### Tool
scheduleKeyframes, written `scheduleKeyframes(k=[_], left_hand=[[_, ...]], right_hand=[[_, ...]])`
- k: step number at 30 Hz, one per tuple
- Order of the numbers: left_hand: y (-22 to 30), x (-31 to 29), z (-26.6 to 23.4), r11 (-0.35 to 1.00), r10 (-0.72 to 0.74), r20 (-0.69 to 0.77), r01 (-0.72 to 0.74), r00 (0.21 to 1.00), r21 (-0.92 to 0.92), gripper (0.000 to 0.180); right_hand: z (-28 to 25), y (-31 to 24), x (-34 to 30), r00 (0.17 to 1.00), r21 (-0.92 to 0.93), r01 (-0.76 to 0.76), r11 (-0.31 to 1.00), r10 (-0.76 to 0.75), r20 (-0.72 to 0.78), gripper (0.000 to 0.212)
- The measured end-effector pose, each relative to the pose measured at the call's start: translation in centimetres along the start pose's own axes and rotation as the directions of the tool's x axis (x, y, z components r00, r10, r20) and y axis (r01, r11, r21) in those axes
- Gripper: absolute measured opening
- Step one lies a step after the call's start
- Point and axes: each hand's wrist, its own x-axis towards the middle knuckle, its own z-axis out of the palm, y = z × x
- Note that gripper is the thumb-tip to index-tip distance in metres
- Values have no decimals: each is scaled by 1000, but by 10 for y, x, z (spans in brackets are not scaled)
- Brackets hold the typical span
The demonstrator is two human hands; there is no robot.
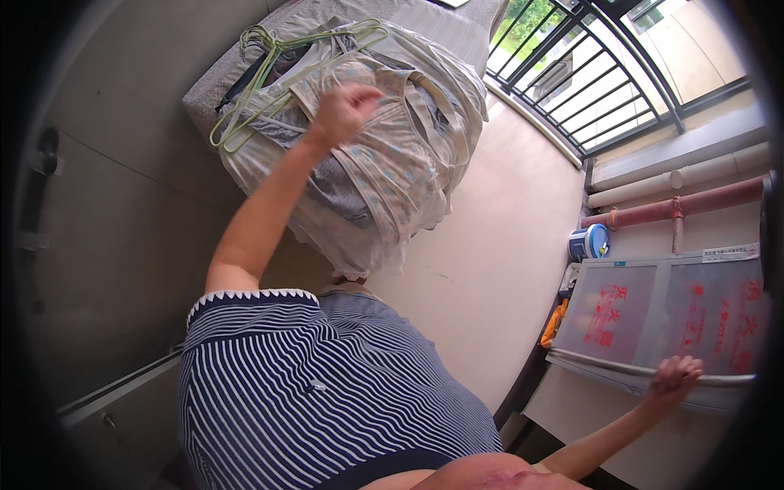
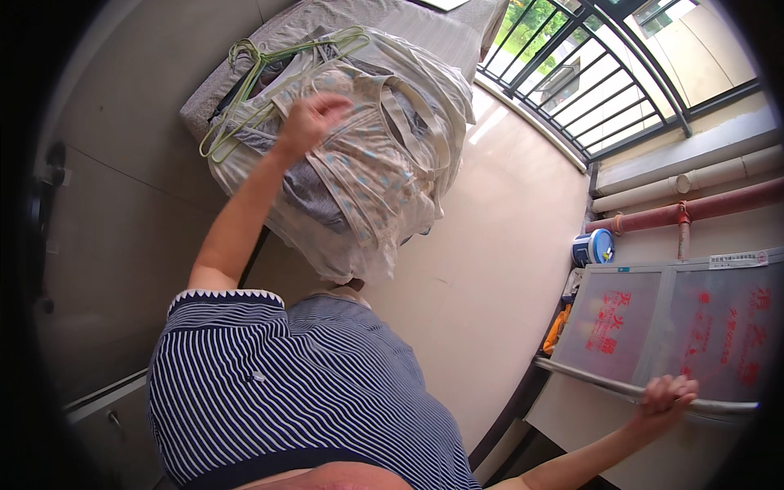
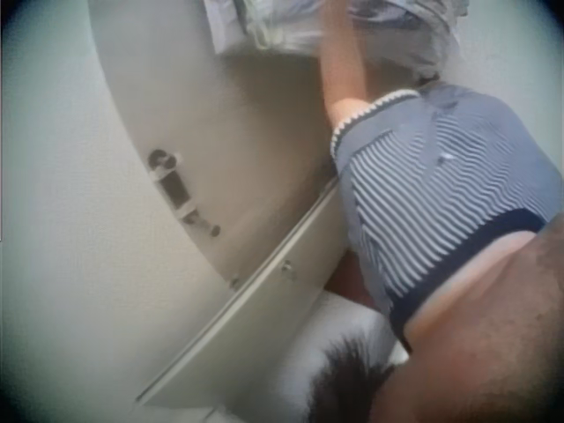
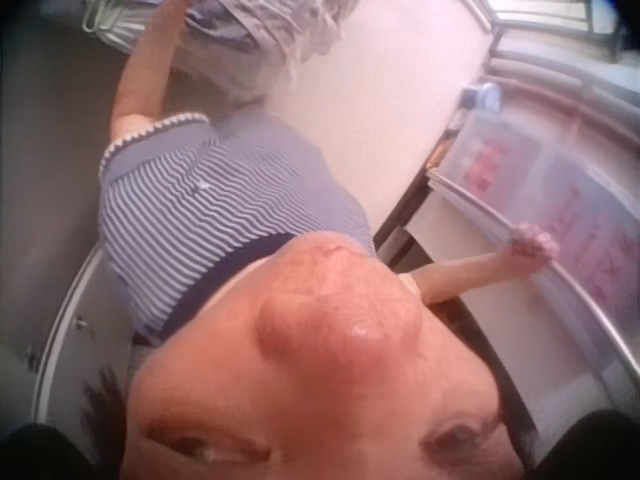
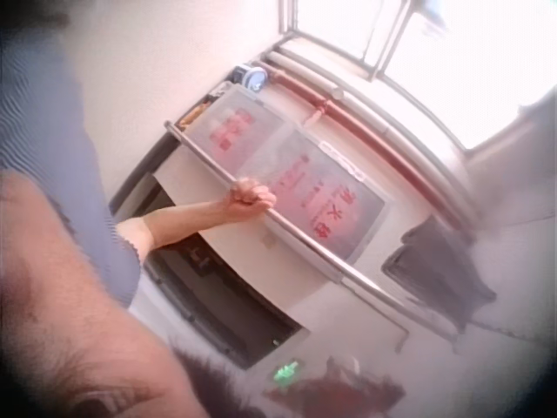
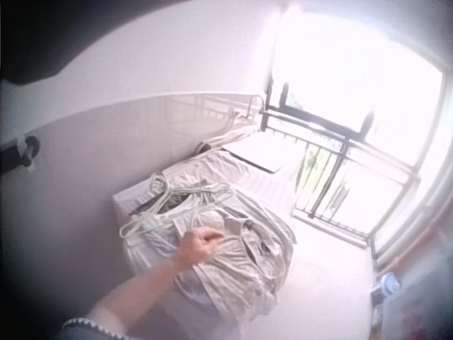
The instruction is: The person takes various clothes on hangers from a bed and uses a long pole to hang them on a high rack.
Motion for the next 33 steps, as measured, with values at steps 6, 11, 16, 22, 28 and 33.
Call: scheduleKeyframes(k=[6, 11, 16, 22, 28, 33], left_hand=[[-106, 39, -106, 543, 360, -522, 281, 773, 791, 14], [-112, 47, -124, 478, -50, -557, 510, 829, 716, 12], [-127, 49, -131, 517, 74, -588, 474, 805, 713, 11], [-99, 52, -127, 759, 271, -584, 204, 766, 619, 12], [-16, 58, -92, 912, 355, -546, -151, 759, 382, 14], [87, 67, -43, 870, 464, -347, -346, 815, 352, 16]], right_hand=[[25, 120, -70, 970, -45, -184, 982, 174, -171, 32], [55, 172, -95, 943, -53, -285, 957, 270, -192, 26], [79, 195, -97, 919, 9, -358, 934, 354, -172, 25], [73, 208, -105, 919, 33, -382, 924, 383, -88, 21], [74, 205, -120, 922, 75, -379, 922, 383, -59, 23], [50, 194, -159, 896, 93, -438, 894, 443, -38, 25]])
